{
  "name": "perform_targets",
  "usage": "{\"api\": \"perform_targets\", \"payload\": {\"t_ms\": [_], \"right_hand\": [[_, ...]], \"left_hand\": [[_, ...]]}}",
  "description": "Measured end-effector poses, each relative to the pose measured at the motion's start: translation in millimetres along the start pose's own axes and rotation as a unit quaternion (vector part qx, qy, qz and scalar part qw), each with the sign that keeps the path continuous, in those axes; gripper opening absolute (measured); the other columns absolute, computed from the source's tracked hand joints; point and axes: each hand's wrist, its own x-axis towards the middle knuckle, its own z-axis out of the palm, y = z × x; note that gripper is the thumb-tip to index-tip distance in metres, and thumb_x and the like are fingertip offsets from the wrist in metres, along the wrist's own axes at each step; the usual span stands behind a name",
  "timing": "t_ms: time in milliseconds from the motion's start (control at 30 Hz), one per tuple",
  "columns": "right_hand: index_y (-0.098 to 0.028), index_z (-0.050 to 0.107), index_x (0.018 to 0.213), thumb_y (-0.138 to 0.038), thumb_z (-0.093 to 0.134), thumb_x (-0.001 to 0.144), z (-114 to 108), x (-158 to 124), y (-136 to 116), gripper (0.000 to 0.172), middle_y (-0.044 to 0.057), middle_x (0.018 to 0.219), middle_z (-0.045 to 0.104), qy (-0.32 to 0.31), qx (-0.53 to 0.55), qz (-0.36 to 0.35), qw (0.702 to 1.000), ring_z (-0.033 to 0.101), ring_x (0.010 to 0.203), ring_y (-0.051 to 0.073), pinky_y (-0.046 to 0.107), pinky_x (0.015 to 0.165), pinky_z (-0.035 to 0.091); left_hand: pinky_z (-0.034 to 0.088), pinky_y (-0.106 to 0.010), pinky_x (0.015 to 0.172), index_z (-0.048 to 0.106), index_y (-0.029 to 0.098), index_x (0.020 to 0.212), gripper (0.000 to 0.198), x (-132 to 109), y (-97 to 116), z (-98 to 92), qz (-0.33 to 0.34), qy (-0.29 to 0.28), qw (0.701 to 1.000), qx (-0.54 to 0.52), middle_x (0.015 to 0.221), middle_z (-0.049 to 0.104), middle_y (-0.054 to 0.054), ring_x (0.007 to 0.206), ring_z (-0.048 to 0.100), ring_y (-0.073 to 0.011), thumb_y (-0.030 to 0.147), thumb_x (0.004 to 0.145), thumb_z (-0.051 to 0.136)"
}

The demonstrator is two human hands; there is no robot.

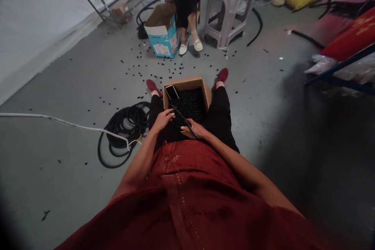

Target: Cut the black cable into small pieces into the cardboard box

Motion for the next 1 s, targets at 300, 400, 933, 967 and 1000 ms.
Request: {"api": "perform_targets", "payload": {"t_ms": [300,400,933,967,1000], "right_hand": [[-0.012,0.046,0.137,-0.049,0.059,0.088,-8.6,-4.7,-14.1,0.062,0.015,0.124,0.062,-0.02,-0.016,-0.003,1.0,0.06,0.11,0.026,0.033,0.091,0.045],[-0.012,0.046,0.137,-0.051,0.06,0.087,-8.3,-2.7,-11.5,0.064,0.015,0.124,0.062,-0.029,-0.007,-0.018,0.999,0.06,0.109,0.026,0.032,0.09,0.046],[-0.021,0.058,0.109,-0.03,0.05,0.09,15.7,15.2,13.3,0.022,0.005,0.096,0.07,0.042,-0.099,0.025,0.994,0.064,0.084,0.021,0.025,0.07,0.04],[-0.021,0.058,0.108,-0.03,0.05,0.09,17.4,18.2,14.7,0.022,0.005,0.096,0.07,0.043,-0.104,0.032,0.993,0.064,0.084,0.021,0.025,0.069,0.04],[-0.021,0.058,0.107,-0.03,0.05,0.09,19.1,21.3,15.9,0.022,0.006,0.095,0.071,0.045,-0.108,0.038,0.992,0.064,0.084,0.021,0.024,0.069,0.04]], "left_hand": [[0.052,-0.024,0.072,0.065,0.009,0.122,0.038,-2.9,-4.3,6.4,-0.007,-0.051,0.998,0.027,0.101,0.074,-0.009,0.082,0.065,-0.0149,0.022,0.087,0.056],[0.052,-0.023,0.073,0.065,0.009,0.124,0.039,-3.5,-4.4,7.7,-0.001,-0.064,0.997,0.038,0.103,0.074,-0.009,0.084,0.066,-0.0154,0.023,0.088,0.055],[0.049,-0.021,0.068,0.068,0.011,0.117,0.035,16.6,-25.8,23.6,0.011,-0.085,0.99,0.115,0.088,0.073,-0.005,0.074,0.063,-0.0133,0.023,0.088,0.052],[0.049,-0.021,0.067,0.069,0.012,0.117,0.035,20.8,-28.2,23.4,0.009,-0.091,0.988,0.127,0.088,0.072,-0.005,0.074,0.063,-0.0134,0.023,0.088,0.052],[0.048,-0.021,0.066,0.069,0.013,0.116,0.034,25.5,-30.7,23.1,0.008,-0.097,0.985,0.141,0.088,0.072,-0.005,0.075,0.063,-0.0135,0.024,0.088,0.051]]}}
